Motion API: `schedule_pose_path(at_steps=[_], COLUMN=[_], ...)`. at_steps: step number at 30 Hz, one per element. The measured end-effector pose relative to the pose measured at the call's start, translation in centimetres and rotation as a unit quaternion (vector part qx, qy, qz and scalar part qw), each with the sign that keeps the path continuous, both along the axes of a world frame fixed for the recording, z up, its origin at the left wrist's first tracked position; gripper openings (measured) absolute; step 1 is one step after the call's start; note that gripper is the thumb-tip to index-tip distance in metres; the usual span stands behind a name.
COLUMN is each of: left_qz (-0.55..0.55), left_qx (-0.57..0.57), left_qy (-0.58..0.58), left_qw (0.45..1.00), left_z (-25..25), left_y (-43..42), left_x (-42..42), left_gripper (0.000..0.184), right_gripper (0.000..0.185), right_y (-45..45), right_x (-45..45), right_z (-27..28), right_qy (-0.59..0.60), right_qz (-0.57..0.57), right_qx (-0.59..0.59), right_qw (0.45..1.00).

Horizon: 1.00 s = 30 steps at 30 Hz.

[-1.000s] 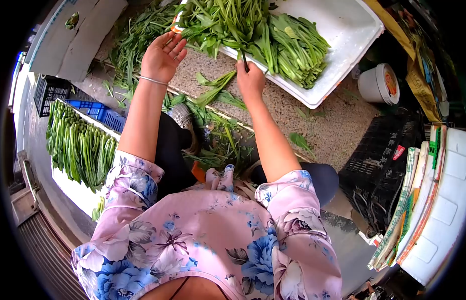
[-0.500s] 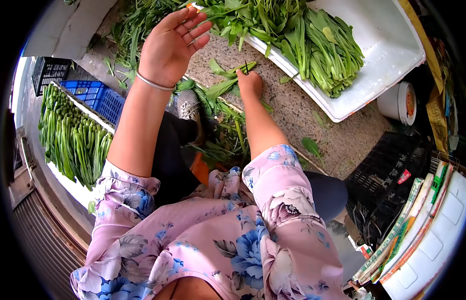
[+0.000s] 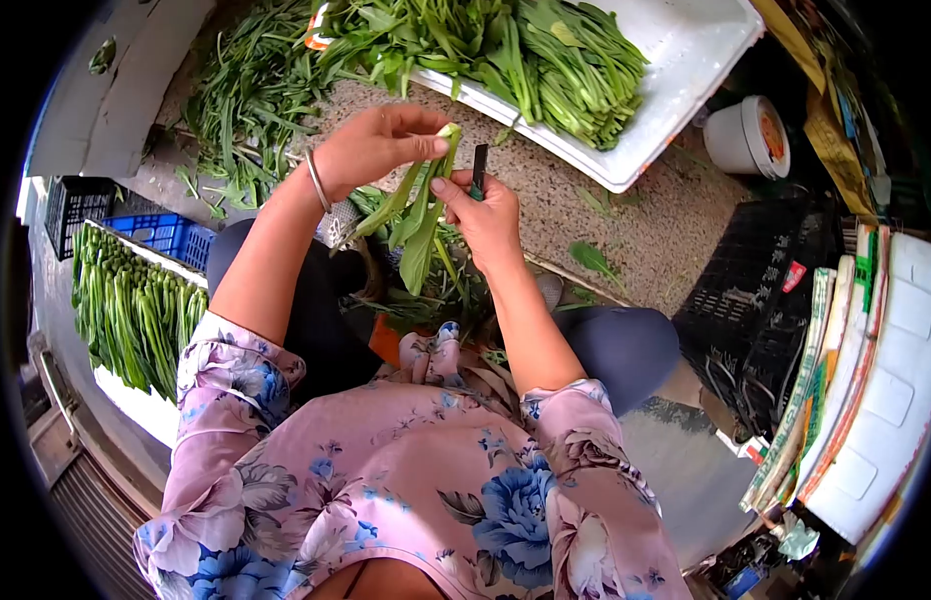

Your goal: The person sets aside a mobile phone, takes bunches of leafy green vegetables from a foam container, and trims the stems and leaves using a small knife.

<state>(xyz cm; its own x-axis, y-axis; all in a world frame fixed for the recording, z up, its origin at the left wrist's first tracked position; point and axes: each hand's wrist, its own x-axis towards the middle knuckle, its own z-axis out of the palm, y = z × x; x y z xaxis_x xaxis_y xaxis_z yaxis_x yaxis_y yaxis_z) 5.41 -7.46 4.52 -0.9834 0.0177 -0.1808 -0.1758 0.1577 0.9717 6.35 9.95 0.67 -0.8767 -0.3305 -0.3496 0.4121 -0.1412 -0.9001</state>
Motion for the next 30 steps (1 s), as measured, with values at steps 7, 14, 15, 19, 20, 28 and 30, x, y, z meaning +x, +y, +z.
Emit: schedule_pose_path(at_steps=[7, 14, 15, 19, 20, 28, 30], left_qz=[-0.086, -0.140, -0.143, -0.137, -0.130, -0.120, -0.122], left_qx=[0.076, 0.012, 0.012, -0.053, -0.058, -0.139, -0.133], left_qy=[-0.091, -0.105, -0.105, -0.033, 0.000, 0.079, 0.073], left_qw=[0.989, 0.985, 0.984, 0.989, 0.990, 0.980, 0.981], left_z=[0.3, -1.2, -1.4, -1.8, -1.8, -2.2, -2.1], left_y=[3.5, 4.5, 4.7, 5.1, 5.3, 5.4, 5.3], left_x=[0.4, -0.4, -0.5, -0.5, -0.5, -0.5, -0.4], left_gripper=[0.017, 0.017, 0.017, 0.022, 0.024, 0.027, 0.026], right_gripper=[0.026, 0.025, 0.025, 0.035, 0.038, 0.038, 0.036], right_y=[4.6, 6.9, 6.7, 6.1, 5.8, 4.9, 5.0], right_x=[1.1, 2.3, 2.5, 2.2, 2.2, 1.7, 1.6], right_z=[2.6, 3.1, 3.1, 3.0, 3.4, 2.3, 2.4], right_qy=[0.034, 0.043, 0.094, 0.100, 0.051, 0.056, -0.001], right_qz=[-0.053, -0.015, -0.041, -0.071, -0.078, -0.044, -0.046], right_qx=[0.094, 0.043, 0.090, 0.057, 0.023, -0.005, -0.065], right_qw=[0.994, 0.998, 0.991, 0.991, 0.995, 0.997, 0.997])
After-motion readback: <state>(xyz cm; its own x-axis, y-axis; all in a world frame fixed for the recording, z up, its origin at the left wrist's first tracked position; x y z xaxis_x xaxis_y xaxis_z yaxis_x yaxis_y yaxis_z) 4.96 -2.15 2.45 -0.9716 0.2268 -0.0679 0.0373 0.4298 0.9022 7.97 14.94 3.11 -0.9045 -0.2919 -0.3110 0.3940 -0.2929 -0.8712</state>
